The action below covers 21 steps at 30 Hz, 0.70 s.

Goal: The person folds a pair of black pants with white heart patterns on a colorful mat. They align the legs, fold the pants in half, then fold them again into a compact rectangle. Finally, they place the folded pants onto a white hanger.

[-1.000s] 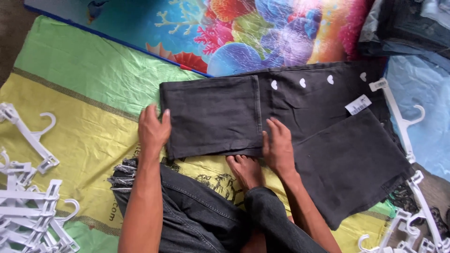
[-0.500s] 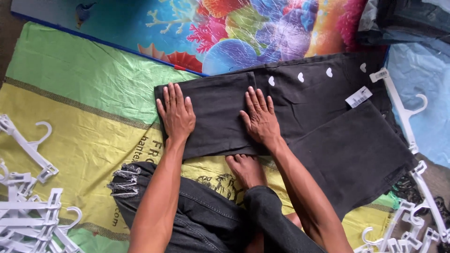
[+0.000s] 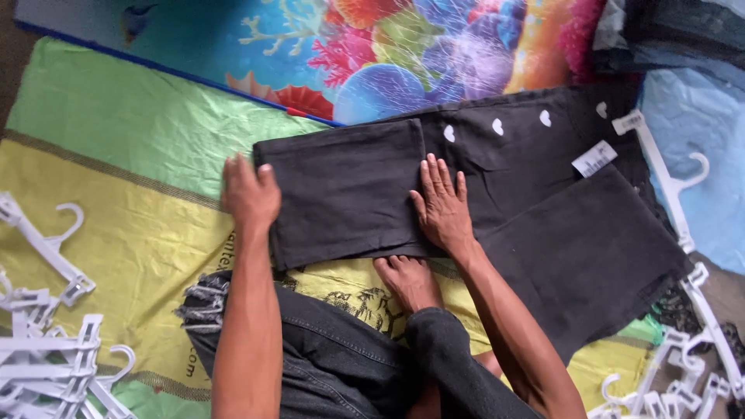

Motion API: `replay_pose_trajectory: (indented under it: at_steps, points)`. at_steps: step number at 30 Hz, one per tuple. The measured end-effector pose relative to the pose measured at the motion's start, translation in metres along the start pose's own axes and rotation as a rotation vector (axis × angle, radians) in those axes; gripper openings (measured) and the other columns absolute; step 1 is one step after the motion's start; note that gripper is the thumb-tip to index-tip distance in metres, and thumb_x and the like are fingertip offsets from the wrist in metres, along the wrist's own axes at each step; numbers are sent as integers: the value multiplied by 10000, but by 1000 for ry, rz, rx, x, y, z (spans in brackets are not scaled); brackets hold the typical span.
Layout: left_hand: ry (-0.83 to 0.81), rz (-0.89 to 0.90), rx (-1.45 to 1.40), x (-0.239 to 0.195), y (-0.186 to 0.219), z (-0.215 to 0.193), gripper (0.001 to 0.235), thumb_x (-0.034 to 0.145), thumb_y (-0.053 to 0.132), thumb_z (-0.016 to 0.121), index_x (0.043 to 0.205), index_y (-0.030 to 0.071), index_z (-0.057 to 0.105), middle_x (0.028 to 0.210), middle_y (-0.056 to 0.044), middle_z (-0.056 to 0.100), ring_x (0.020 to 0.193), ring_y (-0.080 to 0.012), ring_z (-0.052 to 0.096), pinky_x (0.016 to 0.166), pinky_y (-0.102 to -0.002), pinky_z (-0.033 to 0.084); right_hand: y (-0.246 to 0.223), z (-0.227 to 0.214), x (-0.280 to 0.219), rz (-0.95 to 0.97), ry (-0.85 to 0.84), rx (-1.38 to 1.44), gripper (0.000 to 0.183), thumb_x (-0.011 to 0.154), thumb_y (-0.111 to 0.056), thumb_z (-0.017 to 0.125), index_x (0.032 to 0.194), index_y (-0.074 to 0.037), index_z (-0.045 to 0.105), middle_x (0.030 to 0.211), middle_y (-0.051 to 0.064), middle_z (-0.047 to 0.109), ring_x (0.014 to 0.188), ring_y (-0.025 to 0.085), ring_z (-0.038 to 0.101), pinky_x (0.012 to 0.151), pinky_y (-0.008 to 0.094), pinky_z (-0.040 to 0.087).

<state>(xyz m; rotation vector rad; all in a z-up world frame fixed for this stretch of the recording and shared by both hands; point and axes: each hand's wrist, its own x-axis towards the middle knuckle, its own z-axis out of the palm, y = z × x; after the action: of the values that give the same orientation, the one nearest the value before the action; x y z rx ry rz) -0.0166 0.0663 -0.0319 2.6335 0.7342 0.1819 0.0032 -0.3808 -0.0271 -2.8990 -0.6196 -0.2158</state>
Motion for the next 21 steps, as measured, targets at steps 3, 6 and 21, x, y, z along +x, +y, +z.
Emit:
replay_pose_trajectory:
  at_steps: [3, 6, 21]
  points:
    - [-105, -219, 16, -30, -15, -25, 492, 1235, 642, 619, 1463, 252, 815, 1397, -113, 870, 1380, -394, 793, 1166, -591, 563, -1, -6, -10, 42, -49, 73, 758, 1300, -532, 575, 1941, -153, 430, 2018, 119, 374, 1844, 309, 365, 1476, 651, 229]
    - [-380, -365, 82, -70, -26, -25, 695, 1110, 876, 628, 1456, 281, 729, 1225, -222, 898, 1267, -516, 846, 1075, -690, 610, -1, -19, -21, 76, -93, 173, 736, 1278, -443, 602, 1931, -149, 431, 2001, 140, 400, 1819, 348, 410, 1455, 679, 305]
    - [-232, -396, -1119, -72, 68, -124, 248, 1057, 100, 891, 1235, 26, 736, 926, -85, 731, 762, -157, 768, 660, -317, 687, -27, -76, -109, -44, -222, 372, 706, 1085, -256, 757, 1749, -50, 636, 1836, 278, 585, 1638, 460, 620, 1364, 596, 489]
